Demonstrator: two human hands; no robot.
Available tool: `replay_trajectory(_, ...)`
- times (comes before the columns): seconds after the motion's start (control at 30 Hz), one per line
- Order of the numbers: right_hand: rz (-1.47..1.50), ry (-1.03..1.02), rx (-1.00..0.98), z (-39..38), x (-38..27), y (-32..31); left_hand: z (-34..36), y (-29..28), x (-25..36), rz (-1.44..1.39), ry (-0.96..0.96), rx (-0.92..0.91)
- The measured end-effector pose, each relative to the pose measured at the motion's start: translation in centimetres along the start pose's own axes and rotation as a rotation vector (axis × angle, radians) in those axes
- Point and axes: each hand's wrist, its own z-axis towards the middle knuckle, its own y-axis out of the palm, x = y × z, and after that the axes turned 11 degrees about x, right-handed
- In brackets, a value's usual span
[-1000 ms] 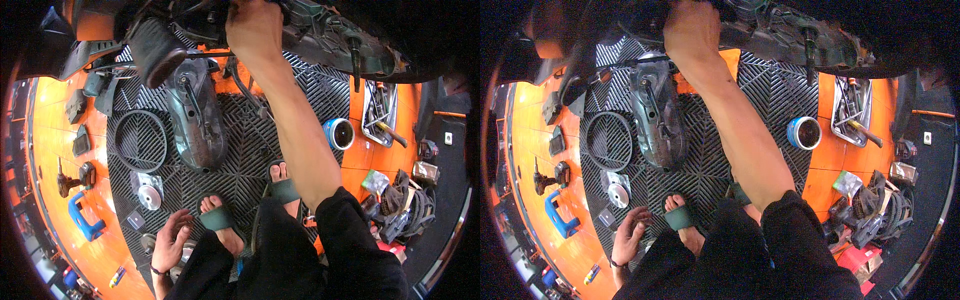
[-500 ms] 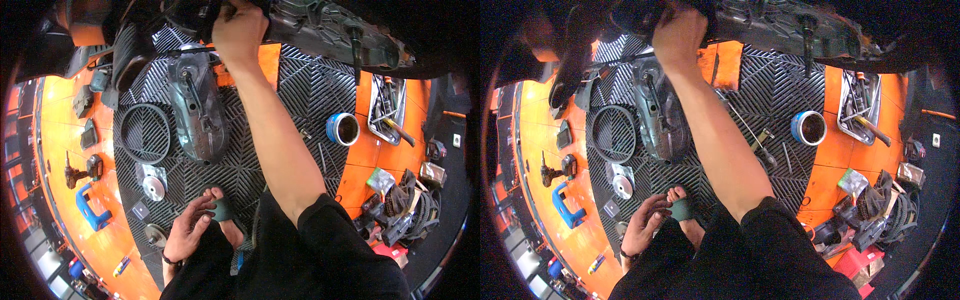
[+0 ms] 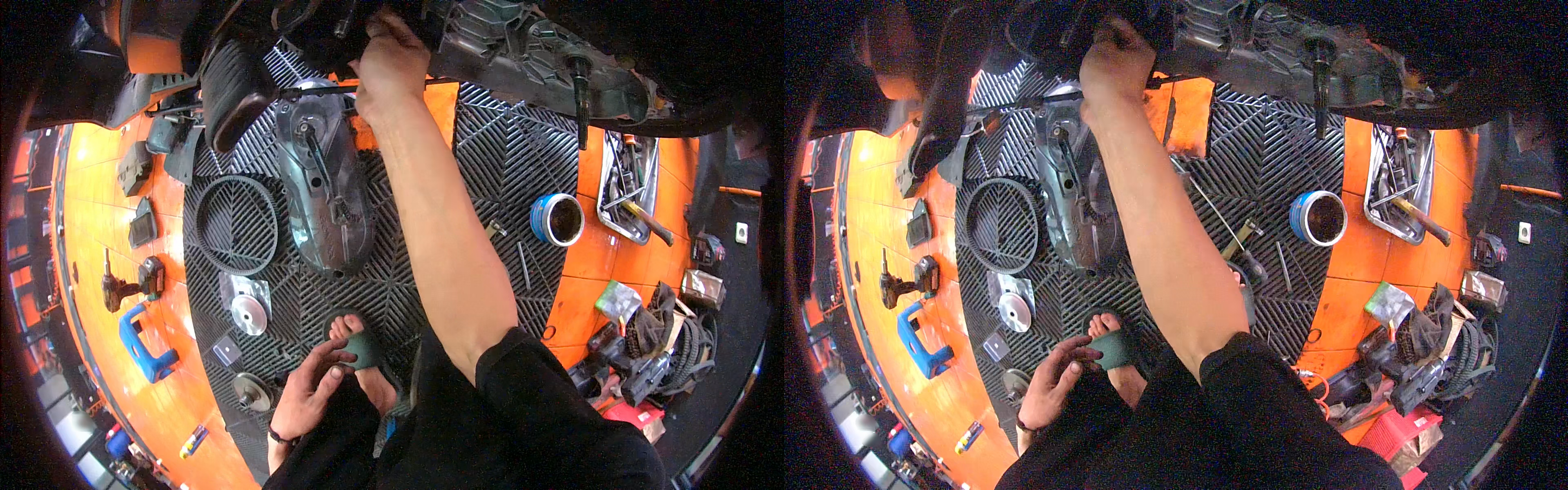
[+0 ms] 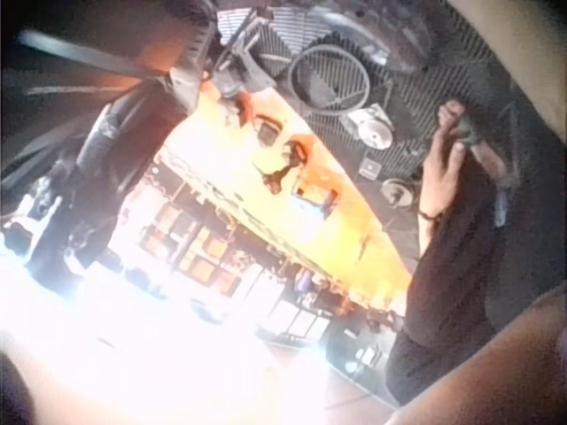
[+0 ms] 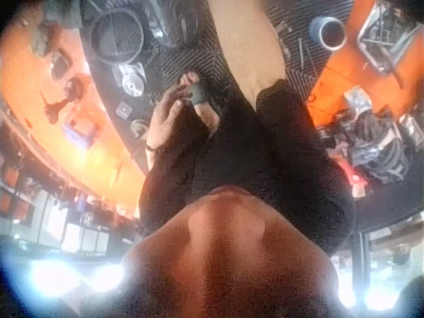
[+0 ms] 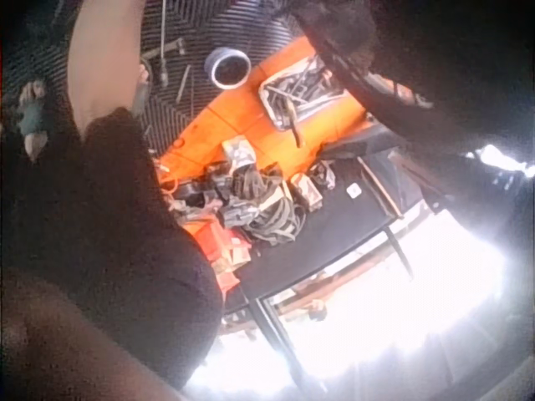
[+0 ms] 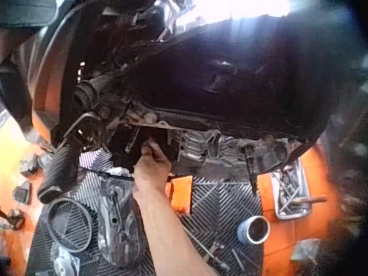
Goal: The person replaces components in the motorcycle engine, handling small parts from a plastic bag, applying grease, and fitting a belt onto the pulley system.
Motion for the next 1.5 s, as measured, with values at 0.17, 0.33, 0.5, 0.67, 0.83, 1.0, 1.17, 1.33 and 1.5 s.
replay_trajectory(0.17,0.065,0.305,-0.001,-3.5,-3.7,0.8,-0.4,0.1,0.9,0.046,-0.025,0.005)
replay_trajectory(0.33,0.008,0.404,-0.147,-2.4,-3.2,0.9,0.2,0.8,0.8,0.055,-0.024,0.007)
replay_trajectory(0.5,0.291,0.583,-0.133,-3.3,-3.5,1.1,0.4,1.6,1.6,0.063,-0.041,0.045)
replay_trajectory(0.67,0.215,0.549,-0.396,-2.5,-3.6,-0.4,1.2,2.4,2.6,0.125,-0.025,0.017)
replay_trajectory(0.83,-0.191,0.368,-0.298,-2.4,-3.5,-3.7,3.1,1.6,5.2,0.25,0.157,0.225)
replay_trajectory(1.0,-0.668,0.214,-0.492,-9.2,-10.1,-11.5,9.0,-0.9,7.7,0.104,0.458,0.503)
replay_trajectory(1.17,-0.617,0.58,-0.734,-9.9,-10.4,-17.0,13.8,1.4,11.8,-0.05,0.482,0.042)
replay_trajectory(1.33,-0.211,0.667,-0.517,-8.7,-10.5,-18.7,16.3,1.6,13.9,0.377,0.476,0.07)
replay_trajectory(1.5,-0.722,0.401,-0.352,-8.3,-10.0,-20.7,18.1,-0.2,16.9,0.651,0.618,0.336)
